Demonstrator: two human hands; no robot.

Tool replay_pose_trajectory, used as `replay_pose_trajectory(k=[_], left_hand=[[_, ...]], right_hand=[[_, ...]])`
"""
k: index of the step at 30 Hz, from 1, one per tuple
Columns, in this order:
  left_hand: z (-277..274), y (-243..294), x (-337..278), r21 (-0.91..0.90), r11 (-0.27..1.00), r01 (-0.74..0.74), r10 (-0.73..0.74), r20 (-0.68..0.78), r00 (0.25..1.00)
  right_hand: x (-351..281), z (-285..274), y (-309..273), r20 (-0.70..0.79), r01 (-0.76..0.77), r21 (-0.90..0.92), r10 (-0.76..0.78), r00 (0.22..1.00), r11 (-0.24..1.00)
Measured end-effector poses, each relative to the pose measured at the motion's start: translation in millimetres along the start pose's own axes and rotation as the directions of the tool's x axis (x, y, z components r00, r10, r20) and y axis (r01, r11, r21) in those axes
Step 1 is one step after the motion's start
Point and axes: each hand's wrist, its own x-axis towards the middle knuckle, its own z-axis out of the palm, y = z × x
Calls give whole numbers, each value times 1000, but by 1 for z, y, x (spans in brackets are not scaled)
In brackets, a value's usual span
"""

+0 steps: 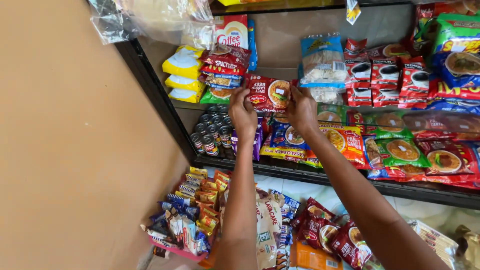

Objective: The recorder is organizing and stocking various food items, snacks, and canned goods on shelves and from a pile on the floor.

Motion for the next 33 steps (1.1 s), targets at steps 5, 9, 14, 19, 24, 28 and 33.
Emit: replay_pose_trajectory(k=[5, 9, 14, 19, 24, 28, 33], left_hand=[[-10, 15, -11, 303, 941, -148, 123, 100, 987], [-30, 42, -19, 431, 859, -277, 183, 246, 952], [-16, 33, -28, 417, 841, -344, 153, 425, 892], [2, 54, -16, 486, 848, -210, -68, 494, 867], [29, 20, -9, 517, 828, -217, -66, 475, 878], [43, 34, -2, 590, 796, -136, -189, 456, 870], [44, 48, -8, 636, 767, -91, -304, 484, 821]], right_hand=[[5, -22, -27, 102, -10, -145, 25, 995, 989], [-1, -40, -61, 175, 216, -297, -170, 970, 930], [1, 9, -17, 361, 476, -370, -349, 865, 798], [28, 43, 6, 394, 472, -374, -324, 860, 798], [58, 49, -3, 549, 345, -441, -55, 834, 829], [70, 86, 57, 487, 284, -497, -7, 873, 820], [81, 113, 87, 469, 351, -573, -56, 882, 741]])
